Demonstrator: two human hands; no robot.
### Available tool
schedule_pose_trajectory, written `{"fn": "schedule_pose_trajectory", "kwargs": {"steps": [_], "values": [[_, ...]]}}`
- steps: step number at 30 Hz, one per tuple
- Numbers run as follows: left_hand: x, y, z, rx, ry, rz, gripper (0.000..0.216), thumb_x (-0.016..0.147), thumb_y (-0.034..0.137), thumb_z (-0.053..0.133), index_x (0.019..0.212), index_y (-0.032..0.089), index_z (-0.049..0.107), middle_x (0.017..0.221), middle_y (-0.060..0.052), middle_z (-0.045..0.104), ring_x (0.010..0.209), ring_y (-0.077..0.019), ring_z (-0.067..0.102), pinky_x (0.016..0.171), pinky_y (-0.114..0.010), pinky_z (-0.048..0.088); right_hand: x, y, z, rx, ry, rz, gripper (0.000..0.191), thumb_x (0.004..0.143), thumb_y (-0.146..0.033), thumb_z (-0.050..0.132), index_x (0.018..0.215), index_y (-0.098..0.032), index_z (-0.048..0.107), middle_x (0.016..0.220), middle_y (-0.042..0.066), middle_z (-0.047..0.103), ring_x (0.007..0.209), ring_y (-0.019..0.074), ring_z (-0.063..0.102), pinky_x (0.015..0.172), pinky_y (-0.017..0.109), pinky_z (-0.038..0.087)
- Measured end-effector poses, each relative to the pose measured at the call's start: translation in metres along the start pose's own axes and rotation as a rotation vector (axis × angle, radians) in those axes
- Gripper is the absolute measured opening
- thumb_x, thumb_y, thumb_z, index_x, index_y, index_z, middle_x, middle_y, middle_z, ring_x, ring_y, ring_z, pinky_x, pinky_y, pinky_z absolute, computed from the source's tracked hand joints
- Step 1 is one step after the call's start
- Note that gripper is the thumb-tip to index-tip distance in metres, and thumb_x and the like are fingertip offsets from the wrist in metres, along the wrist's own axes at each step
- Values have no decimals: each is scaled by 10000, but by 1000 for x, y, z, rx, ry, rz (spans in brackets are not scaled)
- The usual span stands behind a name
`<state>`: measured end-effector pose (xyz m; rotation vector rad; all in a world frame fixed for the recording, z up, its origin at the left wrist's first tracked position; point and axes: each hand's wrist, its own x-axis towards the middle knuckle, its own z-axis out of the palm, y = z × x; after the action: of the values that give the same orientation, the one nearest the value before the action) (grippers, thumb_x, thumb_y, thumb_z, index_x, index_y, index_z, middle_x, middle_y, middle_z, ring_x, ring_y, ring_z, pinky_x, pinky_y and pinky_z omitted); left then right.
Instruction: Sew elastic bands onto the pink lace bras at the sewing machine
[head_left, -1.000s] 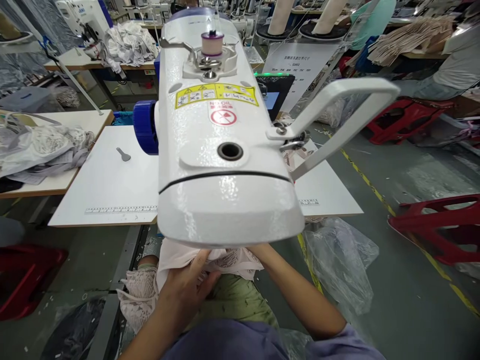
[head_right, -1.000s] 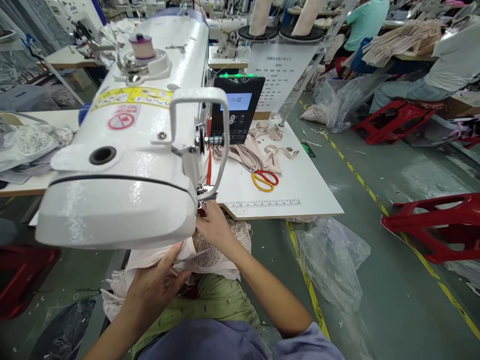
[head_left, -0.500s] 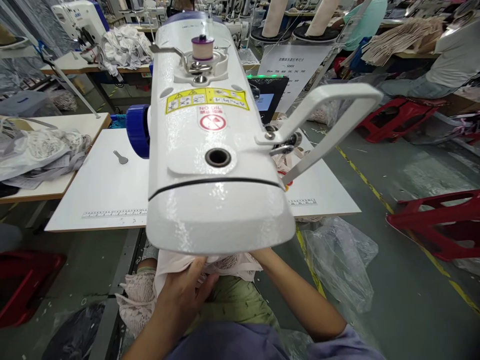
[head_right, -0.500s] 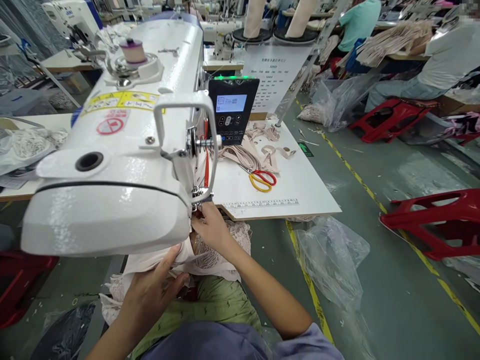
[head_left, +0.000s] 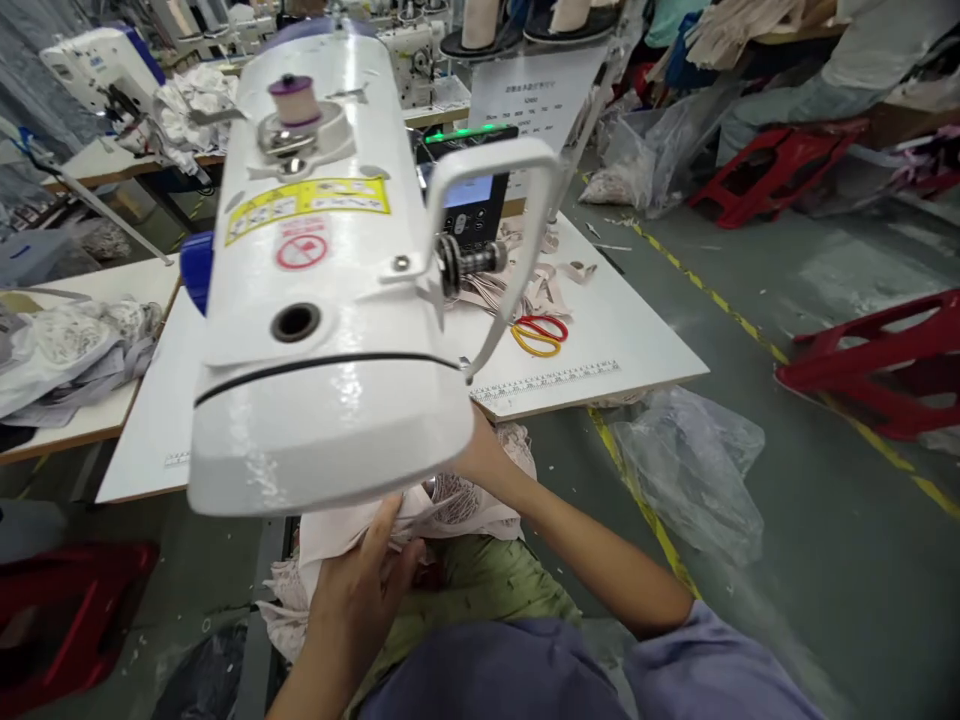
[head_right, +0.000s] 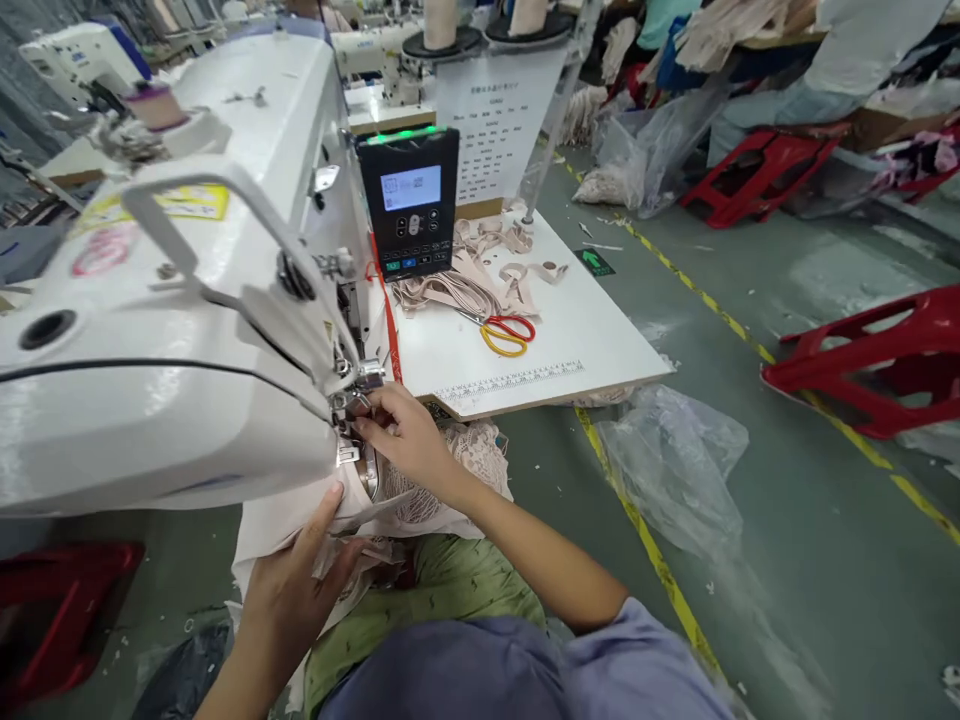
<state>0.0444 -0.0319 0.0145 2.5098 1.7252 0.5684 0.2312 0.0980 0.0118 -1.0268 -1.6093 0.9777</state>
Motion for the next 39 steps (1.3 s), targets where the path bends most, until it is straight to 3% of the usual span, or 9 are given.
{"fn": "schedule_pose_trajectory", "kwargs": {"steps": [4, 9, 15, 21, 29, 35, 39], "values": [[1, 4, -7, -38, -42, -7, 552, 964, 368, 547, 1470, 210, 392, 1180, -127, 726, 1049, -297, 707, 813, -367, 599, -7, 3, -3, 116, 99, 35, 89, 883, -270, 594, 922, -203, 638, 1094, 56, 599, 862, 169, 573, 774, 308, 478], [5, 5, -16, -17, -53, -15, 492, 990, 391, 479, 1432, 181, 426, 959, -96, 777, 730, -239, 748, 557, -273, 551, -18, 11, -9, 134, 69, 90, 98, 922, -280, 547, 919, -208, 614, 1022, 49, 584, 854, 166, 555, 765, 318, 452], [8, 7, -17, -19, -77, -29, 502, 975, 377, 517, 1437, 202, 429, 947, -73, 778, 709, -215, 740, 570, -253, 536, -25, 11, -14, 110, 35, 117, 103, 939, -291, 545, 940, -220, 620, 1001, 51, 602, 895, 180, 570, 760, 319, 459], [14, 11, -16, -14, -68, 1, 497, 971, 383, 521, 1431, 201, 470, 947, -100, 774, 852, -269, 746, 647, -294, 571, -34, 8, -15, 123, -11, 168, 119, 953, -300, 535, 930, -223, 622, 1050, 53, 610, 924, 181, 579, 752, 310, 461], [19, 14, -17, -65, -116, -9, 506, 977, 363, 517, 1448, 198, 442, 706, -26, 752, 541, -196, 701, 572, -261, 554, -46, 4, -14, 200, -48, 134, 80, 921, -288, 579, 921, -219, 619, 1023, 53, 597, 915, 178, 571, 779, 311, 469], [20, 18, -16, -21, -107, -7, 513, 975, 390, 501, 1448, 201, 436, 778, -61, 767, 542, -203, 697, 545, -266, 536, -53, 0, -11, 272, -70, 78, 152, 831, -307, 687, 909, -212, 597, 977, 37, 569, 838, 164, 547, 772, 310, 470], [10, 18, -10, 68, -6, -100, 747, 965, 491, 478, 1531, 77, 223, 698, -74, 730, 418, -194, 617, 455, -277, 485, -55, -4, -9, 219, -47, 84, 201, 799, -324, 700, 904, -217, 567, 922, 20, 557, 827, 173, 536, 766, 313, 450]]}}
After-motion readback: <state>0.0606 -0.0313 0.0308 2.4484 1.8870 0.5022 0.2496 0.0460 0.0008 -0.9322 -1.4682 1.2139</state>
